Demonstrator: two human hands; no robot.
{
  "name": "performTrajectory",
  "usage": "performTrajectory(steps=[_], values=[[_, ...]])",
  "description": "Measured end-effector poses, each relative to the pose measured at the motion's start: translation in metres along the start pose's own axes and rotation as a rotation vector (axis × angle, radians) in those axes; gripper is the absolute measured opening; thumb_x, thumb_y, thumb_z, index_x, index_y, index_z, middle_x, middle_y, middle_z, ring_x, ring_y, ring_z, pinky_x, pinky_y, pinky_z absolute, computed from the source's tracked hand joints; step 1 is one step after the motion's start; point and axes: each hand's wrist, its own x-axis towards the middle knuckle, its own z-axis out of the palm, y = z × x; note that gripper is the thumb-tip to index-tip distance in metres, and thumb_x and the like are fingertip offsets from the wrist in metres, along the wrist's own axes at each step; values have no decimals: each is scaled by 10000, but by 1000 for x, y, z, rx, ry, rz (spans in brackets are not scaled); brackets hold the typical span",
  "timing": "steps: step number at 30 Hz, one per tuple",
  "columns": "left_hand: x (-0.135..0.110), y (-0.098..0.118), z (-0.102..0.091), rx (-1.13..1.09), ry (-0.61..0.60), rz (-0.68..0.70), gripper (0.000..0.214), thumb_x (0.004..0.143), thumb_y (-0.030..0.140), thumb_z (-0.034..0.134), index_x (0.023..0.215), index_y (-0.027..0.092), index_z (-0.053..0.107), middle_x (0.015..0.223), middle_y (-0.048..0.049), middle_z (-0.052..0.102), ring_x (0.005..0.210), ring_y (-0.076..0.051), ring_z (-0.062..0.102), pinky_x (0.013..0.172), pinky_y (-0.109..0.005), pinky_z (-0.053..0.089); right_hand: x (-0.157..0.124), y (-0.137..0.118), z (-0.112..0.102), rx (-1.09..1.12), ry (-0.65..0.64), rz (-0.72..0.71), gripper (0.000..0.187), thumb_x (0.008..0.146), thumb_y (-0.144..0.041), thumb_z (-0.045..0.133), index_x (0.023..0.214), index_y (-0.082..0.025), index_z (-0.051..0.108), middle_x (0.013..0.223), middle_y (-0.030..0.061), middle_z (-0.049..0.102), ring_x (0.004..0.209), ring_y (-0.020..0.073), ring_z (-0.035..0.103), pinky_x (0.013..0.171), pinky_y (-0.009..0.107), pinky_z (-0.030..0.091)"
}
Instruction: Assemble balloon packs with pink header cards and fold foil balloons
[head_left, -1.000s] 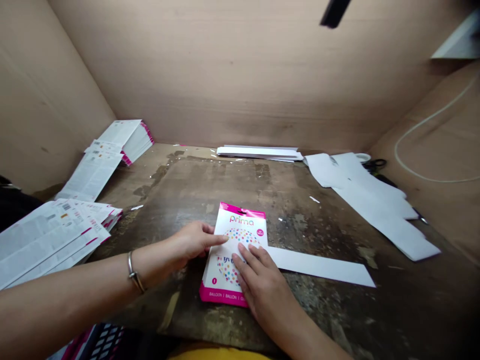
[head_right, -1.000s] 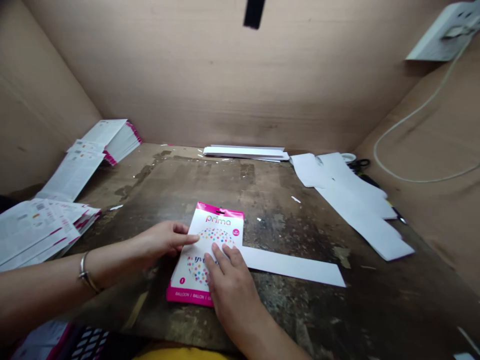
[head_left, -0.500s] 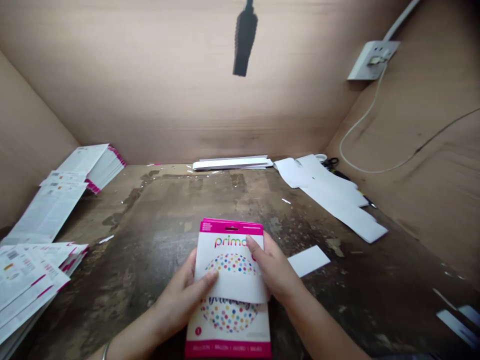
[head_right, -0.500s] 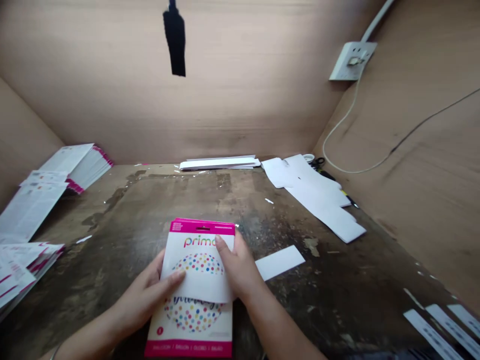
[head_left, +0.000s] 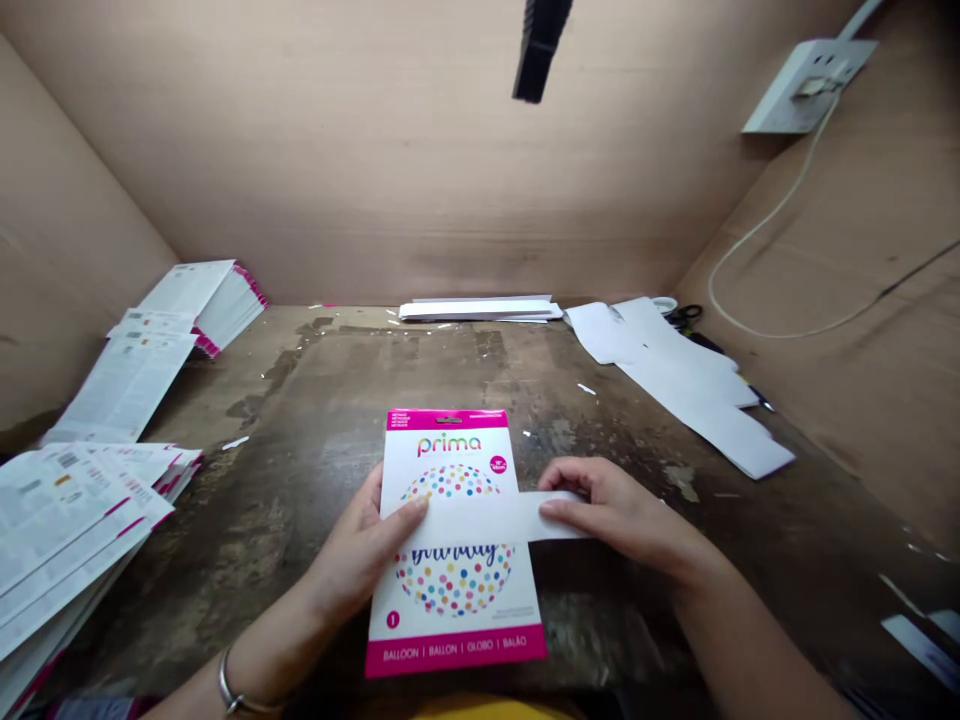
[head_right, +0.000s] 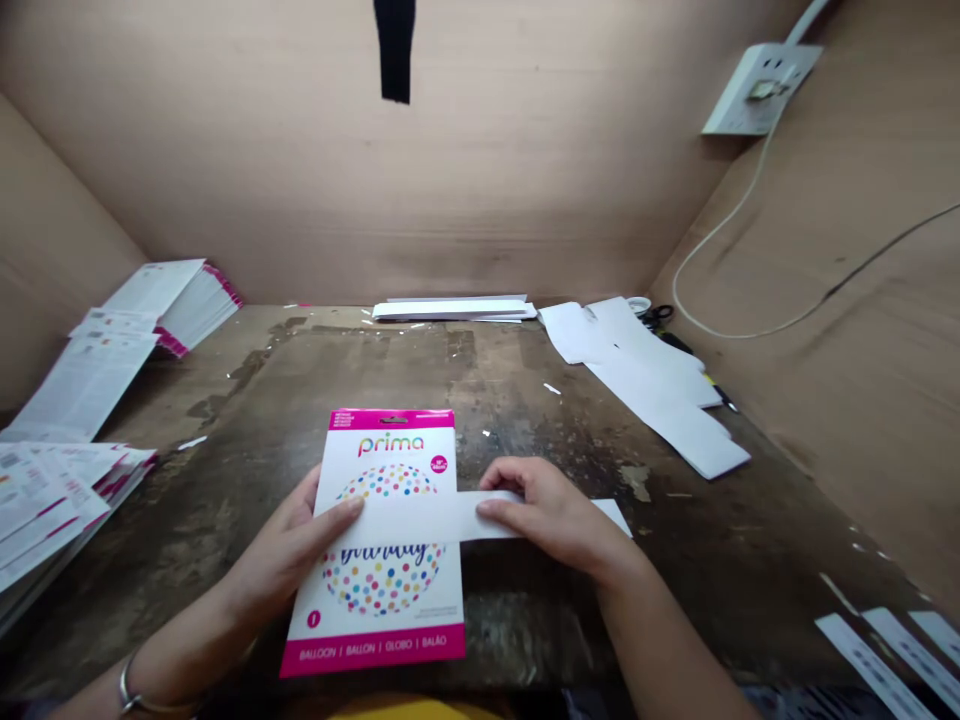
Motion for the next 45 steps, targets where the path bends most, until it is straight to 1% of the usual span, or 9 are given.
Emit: performTrajectory(steps=[4,7,10,16,21,24,30,36,45], values=[[-1,-1,1,15,62,62,650,709,272,743,1240,221,371,1111,-154,648,879,-315,675,726,-427,567,-16,-16,10,-453,433,-142,265,843,-255,519,1043,-134,642,1062,125,645,1039,294,558,923,502,438],[1,-3,5,52,88,139,641,713,286,736,1232,217,368,1129,-145,638,919,-312,662,754,-430,562,-27,-49,42,-565,609,-389,301,872,-169,474,1122,-87,621,1209,163,590,1191,280,477,1001,477,416],[1,-6,13,111,111,252,559,726,296,719,1183,195,413,1128,-126,641,988,-293,638,825,-404,541,-28,-72,85,-597,501,-553,370,863,-123,447,1201,-30,566,1287,200,525,1270,292,402,1000,449,443],[-6,-13,20,132,145,319,491,746,292,702,1152,230,432,1181,-78,621,1044,-271,613,847,-381,536,-22,-54,131,-560,513,-385,607,861,-218,485,1398,-1,303,1430,264,277,1337,380,211,982,571,411],[-7,-20,16,56,86,266,553,728,297,723,1190,234,424,1153,-94,636,986,-284,639,831,-410,544,-24,-45,126,-225,543,-149,621,910,-315,437,1446,-88,222,1489,187,187,1353,354,199,1038,591,320],[-7,-18,15,8,99,214,621,712,305,738,1230,252,400,1117,-95,654,931,-292,659,804,-436,551,-19,-48,113,190,536,16,641,879,-383,523,1424,-137,293,1443,164,335,1306,329,336,1041,535,347],[-6,-12,12,-52,82,165,727,674,298,767,1270,253,354,1112,-100,655,942,-301,654,818,-440,542,-8,-49,82,1253,140,163,416,782,-348,688,1114,-123,576,1049,155,677,990,315,628,857,491,500],[-7,-15,15,-83,61,139,686,691,299,751,1252,256,358,1123,-97,651,963,-299,647,826,-424,538,-6,-40,75,1425,-177,209,447,731,-276,740,1118,-117,582,1055,160,673,999,297,628,904,486,460],[0,-12,-10,-175,66,21,555,790,515,605,1191,156,470,1142,-155,638,1008,-305,628,830,-423,523,1,-37,72,1478,11,276,401,776,-270,682,1144,-164,562,1071,144,674,999,313,627,898,531,461]])
